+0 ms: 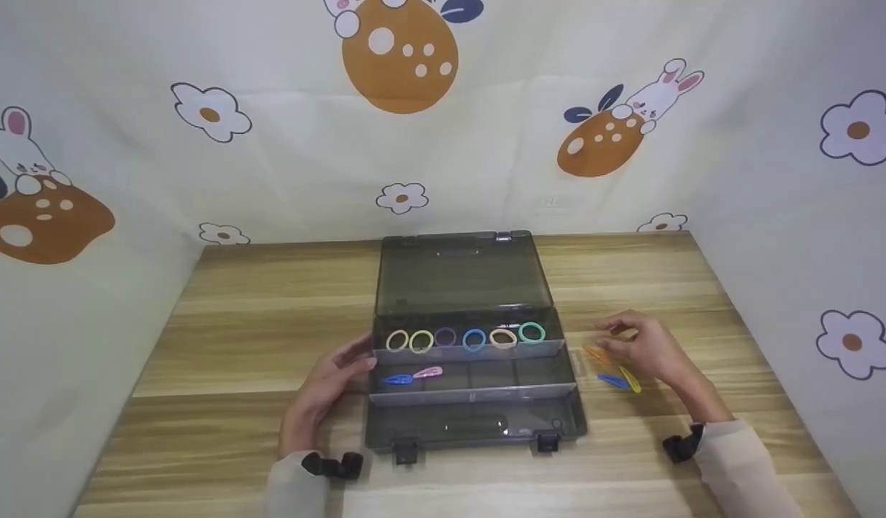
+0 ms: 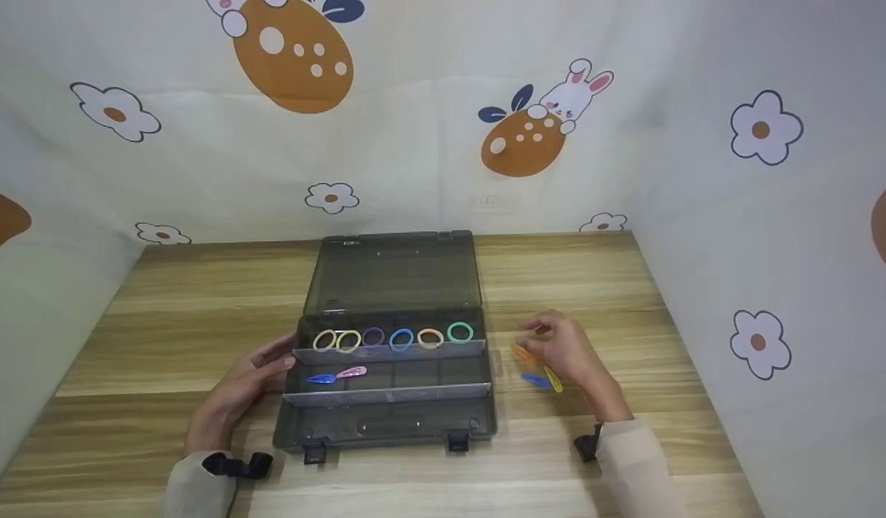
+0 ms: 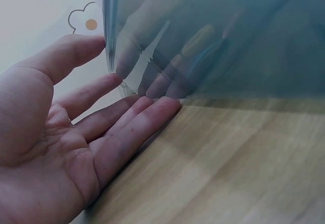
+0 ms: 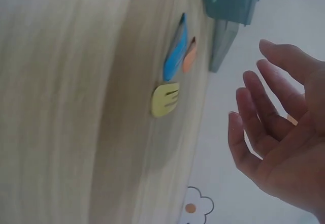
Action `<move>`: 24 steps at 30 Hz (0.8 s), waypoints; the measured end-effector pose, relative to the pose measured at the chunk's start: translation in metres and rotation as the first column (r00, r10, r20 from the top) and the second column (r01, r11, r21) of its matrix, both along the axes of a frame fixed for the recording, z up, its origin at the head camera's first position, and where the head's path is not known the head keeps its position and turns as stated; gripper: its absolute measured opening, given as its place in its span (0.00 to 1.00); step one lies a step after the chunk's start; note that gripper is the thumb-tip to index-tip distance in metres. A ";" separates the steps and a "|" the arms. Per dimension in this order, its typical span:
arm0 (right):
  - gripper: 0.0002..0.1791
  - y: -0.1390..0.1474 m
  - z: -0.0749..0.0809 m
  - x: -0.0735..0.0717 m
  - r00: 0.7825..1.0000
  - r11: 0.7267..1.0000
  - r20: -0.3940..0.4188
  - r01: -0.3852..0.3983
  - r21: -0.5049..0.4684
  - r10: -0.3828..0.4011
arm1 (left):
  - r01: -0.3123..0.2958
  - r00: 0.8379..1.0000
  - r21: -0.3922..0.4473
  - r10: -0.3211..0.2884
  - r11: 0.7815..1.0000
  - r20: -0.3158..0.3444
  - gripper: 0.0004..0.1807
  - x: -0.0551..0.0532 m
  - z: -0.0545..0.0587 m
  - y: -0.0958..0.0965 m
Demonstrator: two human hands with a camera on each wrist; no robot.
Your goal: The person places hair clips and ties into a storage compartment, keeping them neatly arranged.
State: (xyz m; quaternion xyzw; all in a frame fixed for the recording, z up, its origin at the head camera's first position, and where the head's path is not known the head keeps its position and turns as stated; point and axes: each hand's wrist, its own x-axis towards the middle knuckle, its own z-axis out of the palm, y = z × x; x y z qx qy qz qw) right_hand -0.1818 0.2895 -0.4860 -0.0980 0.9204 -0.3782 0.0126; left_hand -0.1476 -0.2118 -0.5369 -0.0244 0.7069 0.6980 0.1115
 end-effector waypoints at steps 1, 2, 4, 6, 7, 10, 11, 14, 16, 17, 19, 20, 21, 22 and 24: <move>0.14 0.002 -0.002 0.000 1.000 1.000 0.012 -0.011 0.016 0.010 | 0.002 1.000 -0.002 -0.002 1.000 -0.004 0.31 0.000 0.000 0.000; 0.14 0.003 -0.003 0.001 0.999 0.999 0.024 -0.022 0.029 0.022 | 0.005 1.000 -0.004 -0.005 1.000 -0.007 0.31 0.000 0.000 0.000; 0.16 0.005 -0.005 0.002 0.997 0.998 0.057 -0.047 0.044 0.044 | 0.012 1.000 -0.008 -0.012 1.000 -0.011 0.32 0.000 0.001 0.000; 0.17 0.006 -0.007 0.001 0.994 0.997 0.088 -0.073 0.039 0.069 | 0.024 1.000 -0.011 -0.024 1.000 -0.017 0.32 0.000 0.001 0.000; 0.17 0.007 -0.008 0.001 0.992 0.996 0.102 -0.083 0.033 0.079 | 0.028 0.999 -0.011 -0.029 1.000 -0.019 0.32 0.000 0.001 -0.001; 0.17 0.007 -0.010 -0.002 0.985 0.995 0.138 -0.101 0.007 0.099 | 0.031 0.999 -0.005 -0.031 1.000 -0.024 0.32 0.000 0.000 -0.001; 0.17 0.007 -0.011 -0.003 0.984 0.994 0.142 -0.106 0.004 0.104 | 0.023 0.999 -0.001 -0.023 1.000 -0.022 0.32 0.001 0.000 -0.001; 0.17 0.007 -0.013 -0.004 0.983 0.994 0.152 -0.110 0.004 0.108 | 0.016 1.000 0.002 -0.016 1.000 -0.010 0.32 0.001 0.000 -0.001; 0.17 0.006 -0.013 -0.005 0.981 0.994 0.160 -0.109 0.009 0.106 | 0.010 1.000 -0.003 -0.010 1.000 -0.003 0.32 0.001 0.000 -0.001; 0.17 0.006 -0.013 -0.005 0.981 0.994 0.167 -0.105 0.010 0.102 | 0.012 1.000 -0.003 -0.012 1.000 0.001 0.32 0.000 0.000 -0.001; 0.16 0.005 -0.012 -0.006 0.980 0.995 0.178 -0.097 0.016 0.092 | 0.015 1.000 -0.008 -0.015 1.000 -0.002 0.31 0.000 0.001 0.000; 0.15 0.005 -0.011 -0.006 0.979 0.995 0.182 -0.094 0.017 0.090 | 0.012 1.000 -0.008 -0.012 1.000 -0.003 0.31 0.000 0.001 0.000; 0.14 0.004 -0.011 -0.006 0.980 0.996 0.181 -0.092 0.021 0.086 | 0.014 1.000 -0.007 -0.014 1.000 -0.007 0.31 0.000 0.001 0.000; 0.14 0.004 -0.011 -0.007 0.981 0.996 0.178 -0.087 0.023 0.082 | 0.016 1.000 -0.007 -0.017 1.000 -0.012 0.31 0.000 0.001 0.000; 0.11 0.002 -0.012 -0.007 0.985 0.996 0.155 -0.087 0.038 0.080 | 0.022 1.000 -0.004 -0.022 1.000 -0.019 0.31 0.000 0.001 0.000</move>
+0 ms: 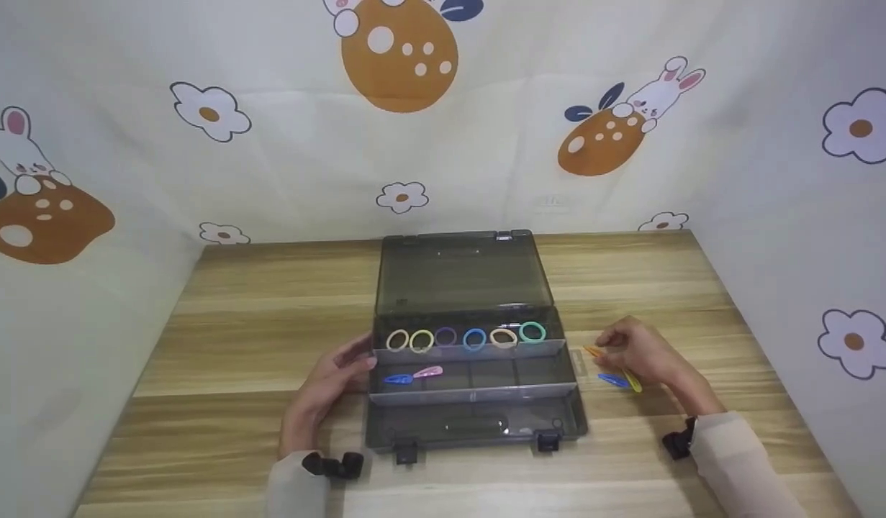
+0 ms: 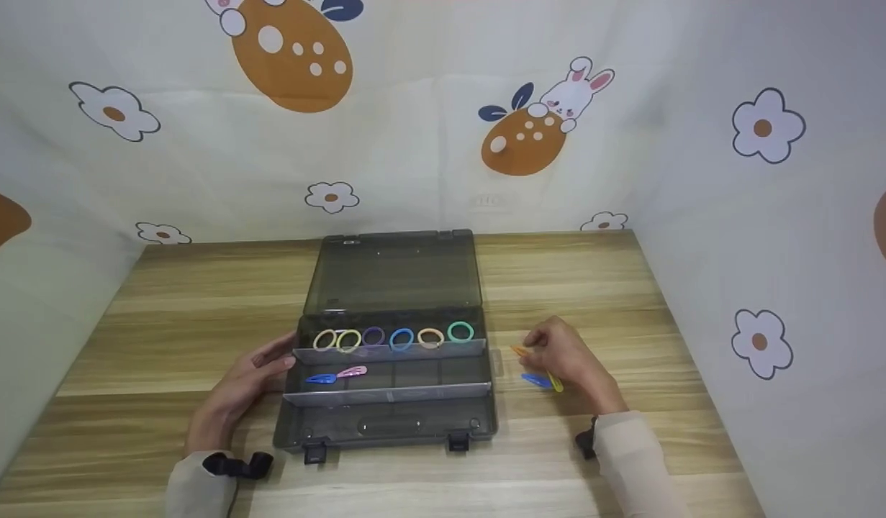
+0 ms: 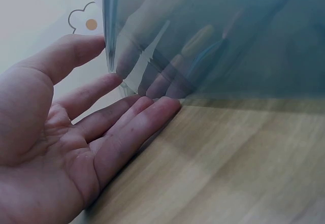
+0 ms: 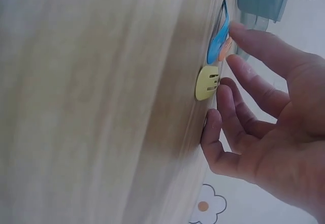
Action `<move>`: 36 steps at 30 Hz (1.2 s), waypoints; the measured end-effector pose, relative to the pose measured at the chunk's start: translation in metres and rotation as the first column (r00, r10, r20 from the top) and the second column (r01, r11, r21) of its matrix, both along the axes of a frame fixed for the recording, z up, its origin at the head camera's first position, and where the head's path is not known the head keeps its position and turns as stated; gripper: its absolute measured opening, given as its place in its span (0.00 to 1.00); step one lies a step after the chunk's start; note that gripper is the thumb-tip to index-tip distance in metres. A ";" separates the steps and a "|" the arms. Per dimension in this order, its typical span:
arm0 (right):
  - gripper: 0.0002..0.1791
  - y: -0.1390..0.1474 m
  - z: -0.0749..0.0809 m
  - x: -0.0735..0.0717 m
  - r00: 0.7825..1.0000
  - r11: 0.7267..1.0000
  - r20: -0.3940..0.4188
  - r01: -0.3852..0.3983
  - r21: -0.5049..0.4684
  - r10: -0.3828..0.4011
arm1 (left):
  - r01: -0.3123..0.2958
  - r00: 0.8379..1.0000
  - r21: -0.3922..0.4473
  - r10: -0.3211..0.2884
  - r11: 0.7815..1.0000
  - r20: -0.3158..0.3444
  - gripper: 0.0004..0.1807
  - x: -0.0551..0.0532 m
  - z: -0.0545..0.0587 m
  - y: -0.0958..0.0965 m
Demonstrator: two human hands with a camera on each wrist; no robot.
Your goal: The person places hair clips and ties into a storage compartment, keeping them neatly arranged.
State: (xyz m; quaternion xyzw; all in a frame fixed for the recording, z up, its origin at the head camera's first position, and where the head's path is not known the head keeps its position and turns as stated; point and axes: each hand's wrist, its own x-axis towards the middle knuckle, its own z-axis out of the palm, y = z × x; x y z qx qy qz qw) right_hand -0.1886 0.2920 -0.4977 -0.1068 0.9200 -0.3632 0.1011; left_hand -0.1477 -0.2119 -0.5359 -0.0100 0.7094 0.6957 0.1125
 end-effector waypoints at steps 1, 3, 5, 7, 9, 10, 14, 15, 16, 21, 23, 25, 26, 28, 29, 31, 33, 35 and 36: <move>0.11 -0.001 0.000 0.000 1.000 1.000 -0.018 -0.002 0.007 0.002 | 0.005 1.000 0.000 -0.005 1.000 -0.005 0.32 0.000 0.000 0.000; 0.09 -0.002 -0.001 0.000 0.999 1.000 -0.053 -0.002 0.020 0.003 | 0.008 1.000 0.008 -0.008 1.000 -0.003 0.32 0.000 0.000 0.000; 0.07 -0.003 -0.002 0.000 0.997 1.000 -0.080 -0.004 0.030 0.007 | 0.002 1.000 0.006 -0.002 1.000 -0.003 0.32 0.000 0.000 0.000; 0.06 -0.003 -0.003 0.000 0.995 0.999 -0.098 -0.003 0.044 0.007 | -0.007 1.000 0.000 0.007 1.000 -0.005 0.32 0.000 -0.001 -0.001; 0.05 -0.004 -0.003 0.000 0.994 0.999 -0.106 -0.004 0.053 0.010 | -0.018 1.000 -0.005 0.018 1.000 -0.001 0.32 0.001 -0.001 -0.001; 0.05 -0.003 -0.003 0.000 0.994 0.998 -0.109 -0.009 0.057 0.015 | -0.022 1.000 -0.009 0.022 1.000 0.002 0.32 0.001 -0.002 -0.001; 0.04 -0.003 -0.003 0.000 0.995 0.998 -0.099 -0.008 0.066 0.015 | -0.022 1.000 -0.022 0.022 1.000 0.016 0.32 0.001 -0.002 -0.001; 0.05 -0.002 -0.003 0.000 0.995 0.998 -0.097 -0.008 0.067 0.015 | -0.022 1.000 -0.026 0.023 0.999 0.017 0.32 0.001 -0.002 0.000; 0.05 -0.002 -0.003 0.001 0.995 0.998 -0.095 -0.008 0.068 0.015 | -0.024 1.000 -0.028 0.024 0.999 0.019 0.32 0.001 -0.002 -0.001; 0.05 -0.002 -0.003 0.001 0.996 0.998 -0.084 0.003 0.068 0.002 | -0.033 0.999 -0.025 0.034 0.999 0.012 0.32 0.001 -0.002 0.000; 0.04 -0.002 -0.001 0.001 0.998 0.998 -0.064 0.009 0.067 -0.005 | -0.029 0.999 -0.019 0.029 0.999 0.014 0.32 0.000 -0.002 0.000; 0.03 -0.003 0.002 0.002 0.999 0.998 -0.041 0.022 0.065 -0.019 | -0.022 1.000 -0.014 0.023 1.000 0.014 0.32 0.000 -0.002 -0.001; 0.03 -0.004 0.004 0.002 0.999 0.998 -0.035 0.030 0.062 -0.027 | -0.022 1.000 -0.011 0.022 1.000 0.017 0.32 0.000 -0.002 -0.001; 0.03 -0.007 0.010 0.003 0.998 0.998 -0.040 0.044 0.053 -0.042 | -0.020 1.000 -0.011 0.020 1.000 0.013 0.32 -0.001 -0.003 -0.001; 0.03 -0.009 0.014 0.003 0.998 0.998 -0.048 0.052 0.047 -0.050 | -0.019 1.000 -0.015 0.020 1.000 0.009 0.32 -0.001 -0.003 -0.001; 0.03 -0.013 0.021 0.004 0.995 0.997 -0.079 0.063 0.036 -0.060 | -0.022 1.000 -0.022 0.022 0.999 0.003 0.31 -0.001 -0.003 -0.001; 0.03 -0.018 0.029 0.005 0.991 0.998 -0.115 0.065 0.023 -0.061 | -0.028 1.000 -0.030 0.028 0.999 0.002 0.31 -0.001 -0.003 -0.001; 0.02 -0.024 0.036 0.007 0.987 0.998 -0.149 0.062 0.008 -0.060 | -0.029 1.000 -0.032 0.029 0.999 0.005 0.31 -0.002 -0.003 -0.001; 0.02 -0.028 0.040 0.007 0.984 0.998 -0.168 0.060 0.000 -0.059 | -0.030 1.000 -0.029 0.030 0.999 0.007 0.31 -0.002 -0.003 -0.001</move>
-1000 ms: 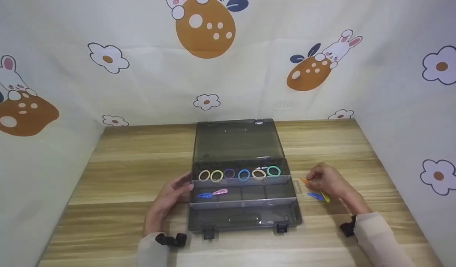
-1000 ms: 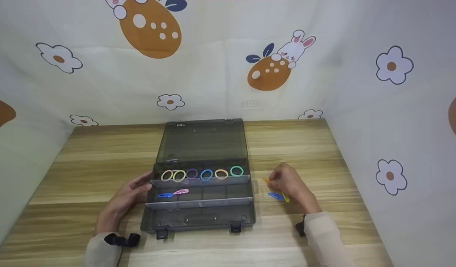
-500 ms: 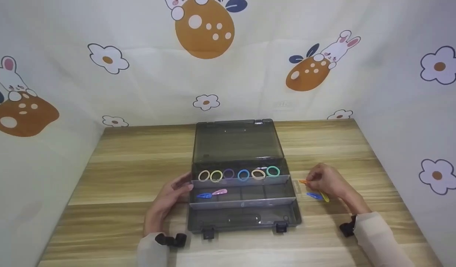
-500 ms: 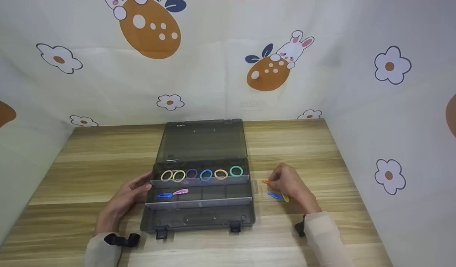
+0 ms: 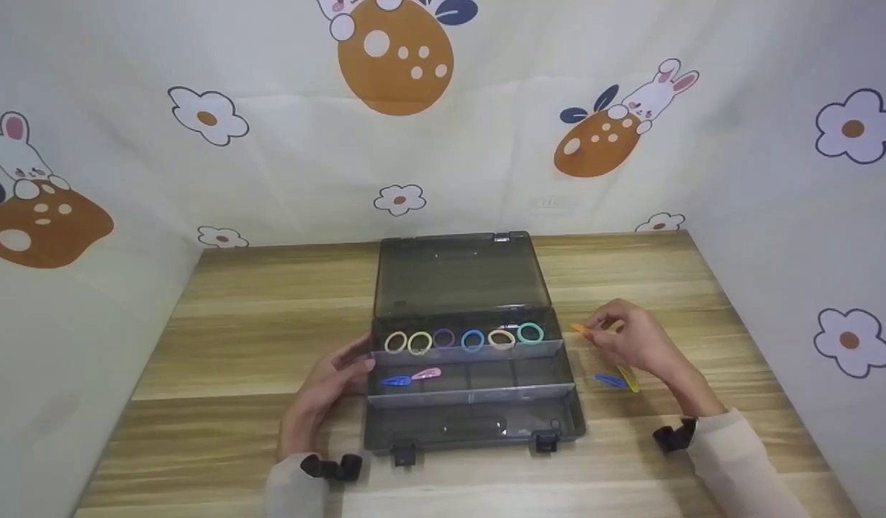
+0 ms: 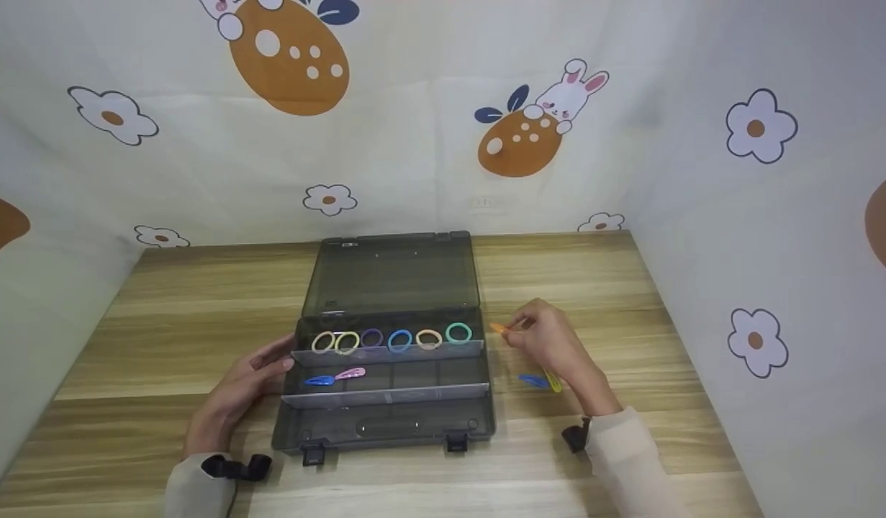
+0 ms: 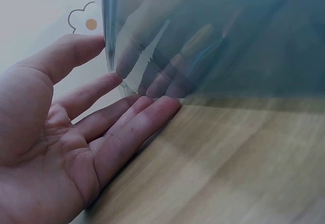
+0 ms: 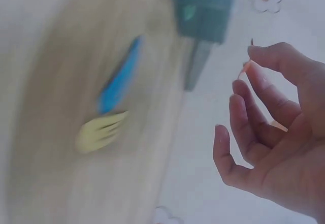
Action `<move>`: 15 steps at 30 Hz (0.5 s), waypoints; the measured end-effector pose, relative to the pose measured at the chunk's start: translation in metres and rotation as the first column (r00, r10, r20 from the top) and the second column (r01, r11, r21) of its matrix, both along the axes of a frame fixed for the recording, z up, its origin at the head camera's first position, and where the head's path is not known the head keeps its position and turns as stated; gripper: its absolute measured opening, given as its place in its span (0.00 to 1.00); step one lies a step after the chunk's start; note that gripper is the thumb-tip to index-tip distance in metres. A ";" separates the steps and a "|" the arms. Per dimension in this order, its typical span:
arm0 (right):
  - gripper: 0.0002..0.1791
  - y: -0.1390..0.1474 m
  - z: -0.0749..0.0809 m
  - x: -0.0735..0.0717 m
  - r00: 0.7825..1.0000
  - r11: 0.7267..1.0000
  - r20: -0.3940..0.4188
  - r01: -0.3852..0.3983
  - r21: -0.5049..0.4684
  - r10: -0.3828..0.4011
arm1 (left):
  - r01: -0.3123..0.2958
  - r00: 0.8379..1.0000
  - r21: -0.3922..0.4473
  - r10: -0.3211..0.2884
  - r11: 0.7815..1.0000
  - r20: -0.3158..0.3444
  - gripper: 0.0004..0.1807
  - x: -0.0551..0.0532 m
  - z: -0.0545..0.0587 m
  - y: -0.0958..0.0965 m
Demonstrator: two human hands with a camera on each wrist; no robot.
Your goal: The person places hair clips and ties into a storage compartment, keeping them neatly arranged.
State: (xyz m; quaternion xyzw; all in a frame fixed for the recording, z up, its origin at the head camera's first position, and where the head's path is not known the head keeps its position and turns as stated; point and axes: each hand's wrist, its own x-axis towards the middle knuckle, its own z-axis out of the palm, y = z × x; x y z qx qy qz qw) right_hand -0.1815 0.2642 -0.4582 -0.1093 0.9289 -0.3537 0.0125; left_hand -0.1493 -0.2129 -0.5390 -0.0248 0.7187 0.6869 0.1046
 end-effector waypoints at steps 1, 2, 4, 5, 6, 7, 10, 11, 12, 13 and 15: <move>0.02 -0.003 0.004 0.001 1.000 1.000 -0.017 -0.003 -0.008 0.003 | 0.002 1.000 0.000 -0.002 1.000 -0.001 0.31 0.000 0.000 0.000; 0.03 -0.007 0.007 0.001 0.999 1.000 -0.034 -0.006 -0.017 0.006 | 0.002 1.000 0.002 -0.002 1.000 0.000 0.32 0.000 0.000 0.000; 0.04 -0.015 0.013 0.002 0.998 0.999 -0.065 -0.020 -0.029 0.018 | 0.007 1.000 0.005 -0.007 1.000 0.002 0.32 0.001 0.000 -0.001; 0.04 -0.019 0.016 0.003 0.997 0.999 -0.078 -0.027 -0.034 0.024 | 0.009 1.000 0.001 -0.009 1.000 0.000 0.32 0.001 0.000 -0.001; 0.04 -0.022 0.018 0.003 0.995 0.999 -0.093 -0.035 -0.036 0.032 | 0.010 1.000 0.003 -0.010 1.000 0.002 0.32 0.001 0.000 -0.001; 0.04 -0.026 0.020 0.004 0.994 0.998 -0.103 -0.043 -0.037 0.039 | 0.009 1.000 0.001 -0.009 1.000 0.003 0.32 0.001 0.000 -0.001; 0.05 -0.037 0.026 0.004 0.990 0.996 -0.126 -0.070 -0.049 0.064 | 0.006 1.000 -0.003 -0.006 1.000 0.001 0.32 0.001 0.000 0.000; 0.05 -0.040 0.027 0.004 0.989 0.996 -0.131 -0.075 -0.050 0.068 | 0.005 1.000 -0.002 -0.005 1.000 0.001 0.32 0.001 0.000 0.000; 0.05 -0.044 0.028 0.004 0.988 0.995 -0.133 -0.080 -0.054 0.072 | 0.005 1.000 0.003 -0.005 1.000 0.002 0.32 0.001 0.000 0.000; 0.05 -0.047 0.029 0.004 0.989 0.995 -0.129 -0.084 -0.057 0.076 | 0.005 1.000 0.006 -0.005 1.000 0.002 0.31 0.001 0.000 0.000; 0.05 -0.055 0.031 0.004 0.987 0.993 -0.131 -0.101 -0.056 0.093 | 0.000 1.000 0.011 0.000 1.000 0.007 0.31 0.000 0.000 0.000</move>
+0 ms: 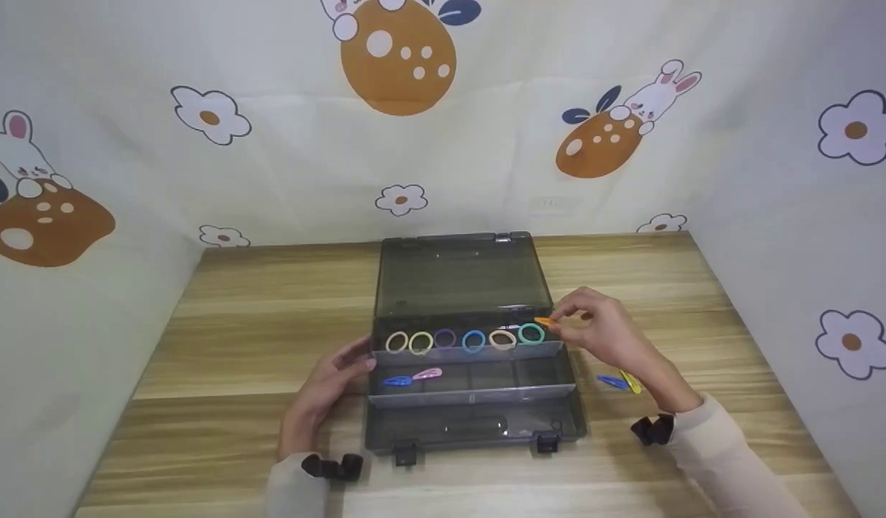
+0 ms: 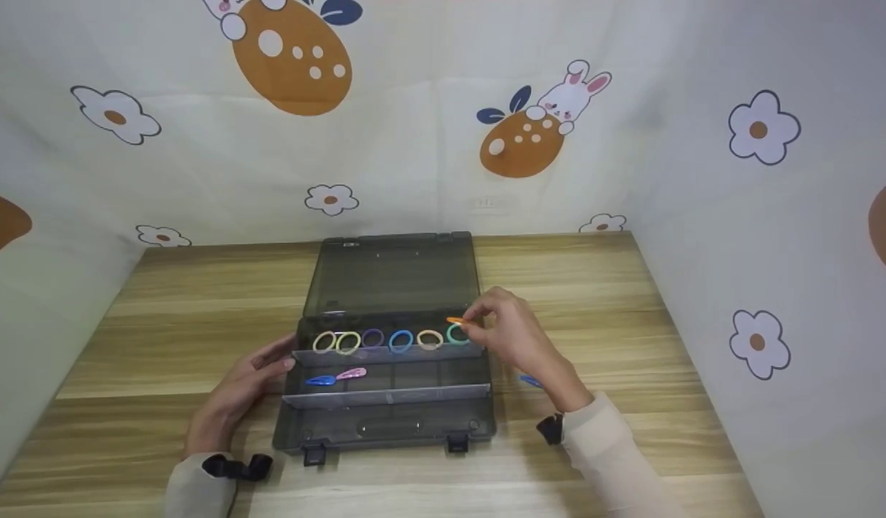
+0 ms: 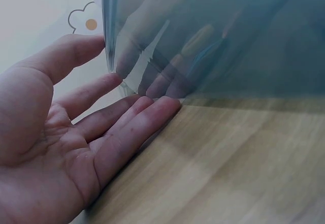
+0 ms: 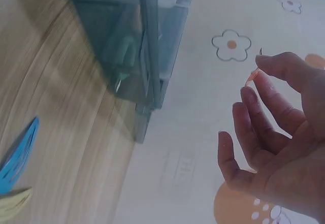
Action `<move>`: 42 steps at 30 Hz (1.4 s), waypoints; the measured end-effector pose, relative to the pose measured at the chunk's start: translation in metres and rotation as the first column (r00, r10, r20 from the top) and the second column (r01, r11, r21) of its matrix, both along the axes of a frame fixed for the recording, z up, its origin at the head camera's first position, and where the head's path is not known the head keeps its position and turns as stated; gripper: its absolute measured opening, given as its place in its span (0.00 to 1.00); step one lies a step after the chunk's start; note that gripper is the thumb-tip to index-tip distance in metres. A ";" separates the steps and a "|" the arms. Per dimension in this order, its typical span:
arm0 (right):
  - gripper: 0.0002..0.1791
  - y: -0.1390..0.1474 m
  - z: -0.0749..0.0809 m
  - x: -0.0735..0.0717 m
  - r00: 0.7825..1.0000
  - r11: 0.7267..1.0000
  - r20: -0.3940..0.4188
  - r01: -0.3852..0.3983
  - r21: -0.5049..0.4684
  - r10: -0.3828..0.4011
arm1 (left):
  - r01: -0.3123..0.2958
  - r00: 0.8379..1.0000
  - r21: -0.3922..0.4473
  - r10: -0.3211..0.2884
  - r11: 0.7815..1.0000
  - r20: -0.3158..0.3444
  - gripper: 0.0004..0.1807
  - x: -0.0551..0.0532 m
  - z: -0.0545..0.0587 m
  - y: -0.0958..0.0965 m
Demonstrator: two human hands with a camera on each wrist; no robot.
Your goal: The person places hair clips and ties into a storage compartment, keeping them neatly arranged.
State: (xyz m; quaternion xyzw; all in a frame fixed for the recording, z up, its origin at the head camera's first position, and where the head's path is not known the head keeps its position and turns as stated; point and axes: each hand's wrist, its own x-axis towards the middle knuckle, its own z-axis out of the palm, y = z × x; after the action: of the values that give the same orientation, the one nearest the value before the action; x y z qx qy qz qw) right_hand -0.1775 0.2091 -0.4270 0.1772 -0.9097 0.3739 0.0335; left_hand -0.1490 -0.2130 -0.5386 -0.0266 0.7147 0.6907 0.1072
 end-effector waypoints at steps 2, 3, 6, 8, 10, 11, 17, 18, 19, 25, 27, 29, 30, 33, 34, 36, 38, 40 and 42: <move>0.05 -0.008 0.001 0.000 1.000 1.000 0.000 -0.019 0.003 0.019 | -0.003 1.000 0.003 0.003 1.000 0.000 0.31 0.000 0.001 0.000; 0.05 -0.012 0.002 -0.001 1.000 1.000 0.003 -0.029 0.004 0.029 | -0.004 1.000 0.002 0.004 1.000 -0.001 0.31 0.000 0.001 0.000; 0.04 -0.025 0.001 -0.002 0.998 0.998 0.010 -0.061 -0.005 0.061 | -0.004 1.000 -0.005 0.004 1.000 -0.005 0.31 0.000 0.002 0.000; 0.04 -0.033 0.000 -0.002 0.996 0.997 0.033 -0.080 -0.016 0.081 | -0.004 1.000 -0.008 0.004 1.000 -0.003 0.31 0.000 0.002 0.001; 0.04 -0.041 -0.002 -0.002 0.993 0.994 0.039 -0.107 -0.021 0.107 | -0.007 1.000 -0.009 0.007 1.000 0.003 0.31 0.000 0.001 0.000; 0.03 -0.044 -0.002 -0.002 0.992 0.993 0.036 -0.121 -0.019 0.121 | -0.008 1.000 -0.008 0.008 1.000 0.005 0.31 0.000 0.001 0.001; 0.03 -0.064 -0.004 -0.001 0.981 0.979 -0.012 -0.195 0.054 0.196 | -0.006 1.000 -0.015 0.006 1.000 -0.008 0.32 0.001 0.002 0.001; 0.03 -0.066 -0.005 -0.001 0.978 0.977 -0.020 -0.204 0.070 0.205 | -0.002 1.000 -0.016 0.002 1.000 -0.012 0.32 0.001 0.002 0.001; 0.03 -0.069 -0.005 -0.001 0.977 0.975 -0.029 -0.210 0.079 0.212 | 0.002 1.000 -0.016 -0.002 1.000 -0.010 0.32 0.001 0.002 0.001; 0.03 -0.085 -0.005 -0.002 0.970 0.966 -0.043 -0.234 0.112 0.240 | 0.018 1.000 0.001 -0.018 1.000 -0.003 0.32 0.001 0.001 0.000; 0.02 -0.090 -0.006 -0.003 0.966 0.960 -0.051 -0.246 0.131 0.254 | 0.013 1.000 0.007 -0.013 1.000 -0.005 0.32 0.001 0.001 0.001; 0.02 -0.095 -0.006 -0.005 0.960 0.952 -0.053 -0.262 0.158 0.273 | 0.006 1.000 0.007 -0.006 1.000 -0.001 0.32 0.000 0.002 0.001; 0.02 -0.098 -0.007 -0.006 0.957 0.946 -0.057 -0.272 0.175 0.285 | 0.002 1.000 0.004 -0.002 1.000 -0.001 0.32 0.001 0.002 0.001; 0.02 -0.105 -0.010 -0.007 0.950 0.931 -0.046 -0.291 0.221 0.308 | 0.001 1.000 -0.005 -0.001 1.000 0.004 0.32 0.001 0.001 0.001; 0.02 -0.107 -0.012 -0.007 0.948 0.925 -0.041 -0.298 0.235 0.315 | 0.005 1.000 -0.008 -0.005 1.000 0.001 0.32 0.001 0.001 0.001; 0.02 -0.111 -0.015 -0.007 0.944 0.917 -0.036 -0.309 0.254 0.328 | 0.011 1.000 -0.012 -0.011 1.000 -0.004 0.32 0.001 0.001 0.001; 0.02 -0.113 -0.019 -0.007 0.941 0.909 -0.018 -0.321 0.265 0.338 | 0.016 1.000 -0.016 -0.017 1.000 -0.012 0.32 0.001 0.001 0.001; 0.02 -0.115 -0.022 -0.006 0.938 0.903 -0.002 -0.332 0.271 0.346 | 0.016 1.000 -0.021 -0.017 1.000 -0.020 0.32 0.001 0.000 0.001; 0.03 -0.116 -0.025 -0.005 0.936 0.897 0.018 -0.341 0.282 0.351 | 0.013 1.000 -0.024 -0.014 1.000 -0.022 0.32 0.001 0.001 0.000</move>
State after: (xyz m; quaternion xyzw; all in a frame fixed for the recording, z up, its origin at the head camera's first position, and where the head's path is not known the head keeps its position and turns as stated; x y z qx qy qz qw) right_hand -0.1828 0.0927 -0.4516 0.3452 -0.9068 0.2380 -0.0437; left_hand -0.1482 -0.2126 -0.5381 -0.0152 0.7243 0.6815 0.1035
